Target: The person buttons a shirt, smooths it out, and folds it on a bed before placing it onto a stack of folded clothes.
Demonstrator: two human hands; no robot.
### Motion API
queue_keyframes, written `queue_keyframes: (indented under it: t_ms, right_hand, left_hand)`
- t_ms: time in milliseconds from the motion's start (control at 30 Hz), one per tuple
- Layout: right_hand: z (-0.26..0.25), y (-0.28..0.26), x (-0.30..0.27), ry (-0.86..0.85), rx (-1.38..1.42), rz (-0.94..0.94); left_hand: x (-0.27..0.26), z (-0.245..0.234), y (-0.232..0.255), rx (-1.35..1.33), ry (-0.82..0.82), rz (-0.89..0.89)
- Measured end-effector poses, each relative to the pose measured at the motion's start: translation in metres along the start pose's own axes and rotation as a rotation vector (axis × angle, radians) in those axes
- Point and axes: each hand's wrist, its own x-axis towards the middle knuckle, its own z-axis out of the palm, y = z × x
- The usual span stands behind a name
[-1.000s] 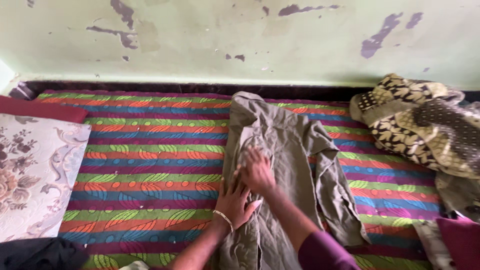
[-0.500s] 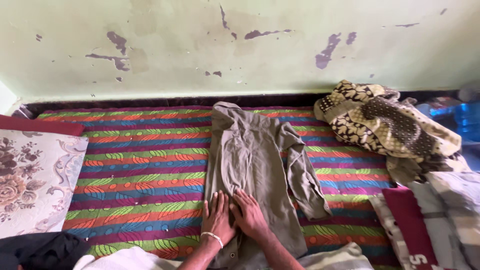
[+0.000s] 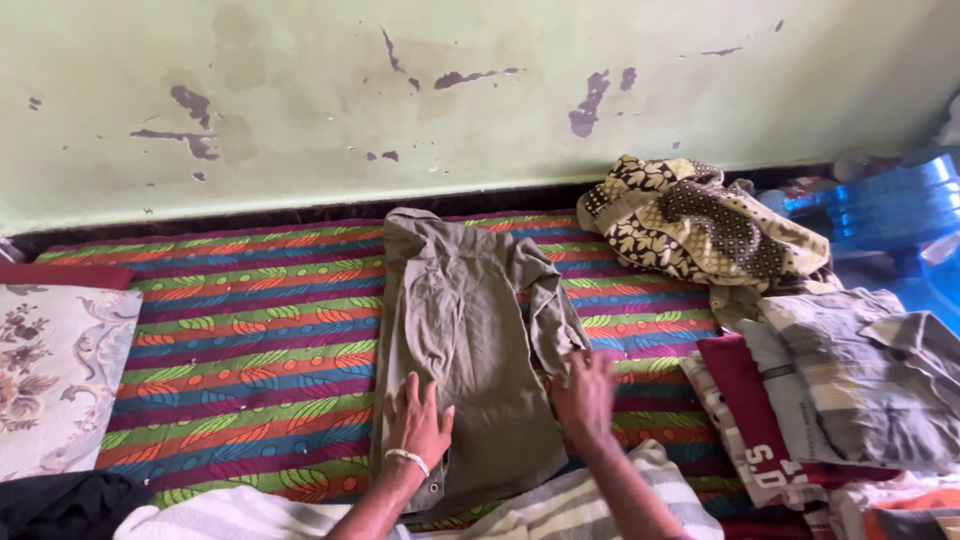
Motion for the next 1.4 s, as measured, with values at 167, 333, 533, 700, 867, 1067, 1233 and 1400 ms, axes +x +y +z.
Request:
queue_keyframes:
  t_ms: [167,333,533,700,867,1067,1233,1400]
  right_hand:
    - [0.013,0.099,-0.013,-0.449,0.039,0.632]
    - [0.044,0.157,-0.012,-0.517,0.343,0.791]
    - [0.003,0.164,0.075,0.05,0.355,0.815]
    - [-0.099,0.119,0.136,0.388,0.114,0.59]
    - [-0.132,0.075,0.164,0.235,0.154,0.545]
    - [-0.104,0.033,0.183,0.167,0.267,0.432]
    - [-0.082,-0.032,0.196,0.014,0.322,0.111]
    - [-0.068,-0.052,0.19,-0.448,0.625,0.178]
  left_hand:
    - [0.023,-0.006,0.037,-0.304,0.008,0.124]
    - [0.044,-0.006,0.086,-0.488,-0.011,0.215]
    - [0.07,-0.015,0.123,-0.66,-0.113,0.271]
    - [0.081,-0.028,0.128,-0.697,-0.19,0.269]
    - [0.112,-0.03,0.138,-0.785,-0.085,0.185]
    - [0.177,-0.05,0.167,-0.982,0.021,0.222]
    - [0.239,-0.075,0.184,-1.28,-0.363,-0.012]
    - [0.261,-0.052,0.154,-1.24,-0.094,-0.306]
